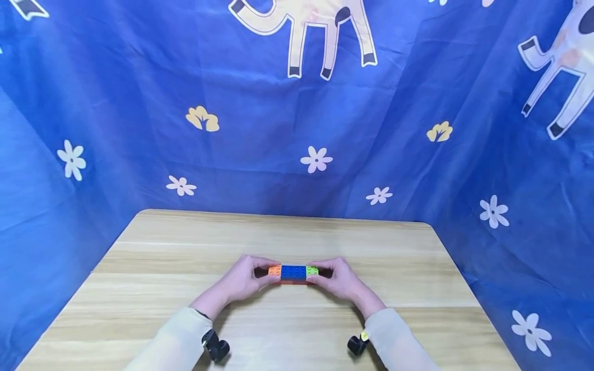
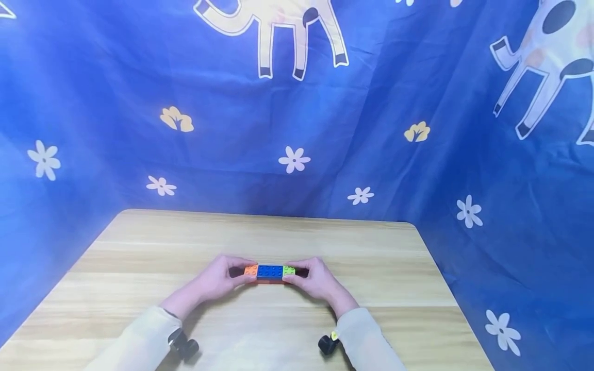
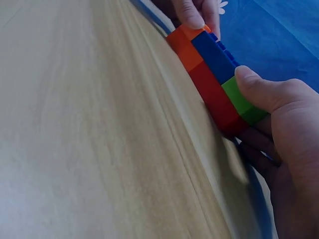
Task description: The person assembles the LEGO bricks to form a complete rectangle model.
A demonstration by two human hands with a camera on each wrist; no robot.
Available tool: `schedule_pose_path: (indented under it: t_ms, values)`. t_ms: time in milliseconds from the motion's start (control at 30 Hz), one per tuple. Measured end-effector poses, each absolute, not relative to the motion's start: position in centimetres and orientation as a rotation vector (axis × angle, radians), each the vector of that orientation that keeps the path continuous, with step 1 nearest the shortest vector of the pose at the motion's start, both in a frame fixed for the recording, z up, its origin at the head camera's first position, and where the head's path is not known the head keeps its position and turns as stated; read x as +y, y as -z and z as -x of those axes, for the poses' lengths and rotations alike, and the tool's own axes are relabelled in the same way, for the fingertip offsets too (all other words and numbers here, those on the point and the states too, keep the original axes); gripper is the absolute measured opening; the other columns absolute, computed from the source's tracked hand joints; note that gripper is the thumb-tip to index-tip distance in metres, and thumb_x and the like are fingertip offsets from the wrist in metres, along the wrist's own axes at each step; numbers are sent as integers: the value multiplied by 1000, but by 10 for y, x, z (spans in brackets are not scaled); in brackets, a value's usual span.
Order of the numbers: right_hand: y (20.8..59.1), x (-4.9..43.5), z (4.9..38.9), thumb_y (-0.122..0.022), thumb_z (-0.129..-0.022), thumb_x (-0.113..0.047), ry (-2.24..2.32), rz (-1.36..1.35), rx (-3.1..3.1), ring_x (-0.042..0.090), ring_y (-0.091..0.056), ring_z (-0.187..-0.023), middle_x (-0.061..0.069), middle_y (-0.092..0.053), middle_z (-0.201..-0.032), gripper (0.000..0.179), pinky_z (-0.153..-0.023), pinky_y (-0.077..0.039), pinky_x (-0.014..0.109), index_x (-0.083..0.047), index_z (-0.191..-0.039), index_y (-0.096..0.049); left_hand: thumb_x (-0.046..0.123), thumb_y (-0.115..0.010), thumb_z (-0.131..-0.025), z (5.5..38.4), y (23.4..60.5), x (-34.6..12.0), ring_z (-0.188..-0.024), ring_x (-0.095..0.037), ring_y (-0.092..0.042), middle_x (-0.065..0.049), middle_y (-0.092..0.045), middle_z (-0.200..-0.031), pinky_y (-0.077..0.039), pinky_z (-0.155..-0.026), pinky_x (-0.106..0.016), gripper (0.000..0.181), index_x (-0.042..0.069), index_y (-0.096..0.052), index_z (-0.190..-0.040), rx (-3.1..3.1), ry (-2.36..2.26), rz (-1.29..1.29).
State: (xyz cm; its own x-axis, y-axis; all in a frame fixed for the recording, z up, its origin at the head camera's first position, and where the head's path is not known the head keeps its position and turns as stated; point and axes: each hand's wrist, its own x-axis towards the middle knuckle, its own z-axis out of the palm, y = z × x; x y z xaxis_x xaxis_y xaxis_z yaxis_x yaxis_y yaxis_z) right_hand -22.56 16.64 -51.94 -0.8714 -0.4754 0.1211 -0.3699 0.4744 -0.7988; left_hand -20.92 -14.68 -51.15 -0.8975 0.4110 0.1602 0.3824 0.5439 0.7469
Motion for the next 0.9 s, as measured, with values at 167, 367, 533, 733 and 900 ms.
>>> schedule_pose_path:
  t_ms: [167, 367, 533, 733, 900]
  values:
    - [521, 167, 224, -82, -95, -36, 1400, 746, 2564, 17, -69, -114, -4, -76, -121, 39, -103, -53, 43, -19, -130, -78, 39, -81, -96, 207, 519, -148, -120, -24, -68, -5, -75, -126, -52, -106, -47, 48, 11, -74, -134, 2717, -1368, -735]
    - [520, 167, 226, -81, -96, -38, 1384, 779, 2573, 14, -68, -118, -5, -75, -124, 40, -103, -53, 39, -19, -131, -77, 34, -81, -96, 206, 521, -150, -112, -19, -71, -6, -75, -124, -56, -100, -40, 50, 6, -72, -136, 2653, -1463, -706]
    - [520, 167, 227, -80, -97, -39, 1396, 777, 2577, 12, -68, -116, -7, -75, -123, 40, -100, -54, 36, -18, -130, -77, 33, -80, -98, 208, 523, -152, -113, -19, -71, -6, -75, -125, -57, -96, -36, 48, 5, -72, -135, 2628, -1493, -714]
    - [518, 166, 229, -82, -96, -35, 1441, 762, 2570, 13, -72, -104, -3, -78, -115, 41, -92, -58, 33, -12, -129, -77, 32, -77, -99, 209, 520, -151, -120, -24, -68, -6, -74, -128, -55, -102, -41, 44, 6, -73, -134, 2608, -1508, -683]
    - [516, 168, 230, -83, -95, -36, 1433, 763, 2556, 17, -71, -112, 0, -77, -122, 47, -100, -55, 39, -10, -133, -75, 33, -76, -101, 212, 519, -152, -127, -30, -64, -9, -72, -132, -51, -107, -49, 44, 6, -72, -136, 2605, -1481, -654]
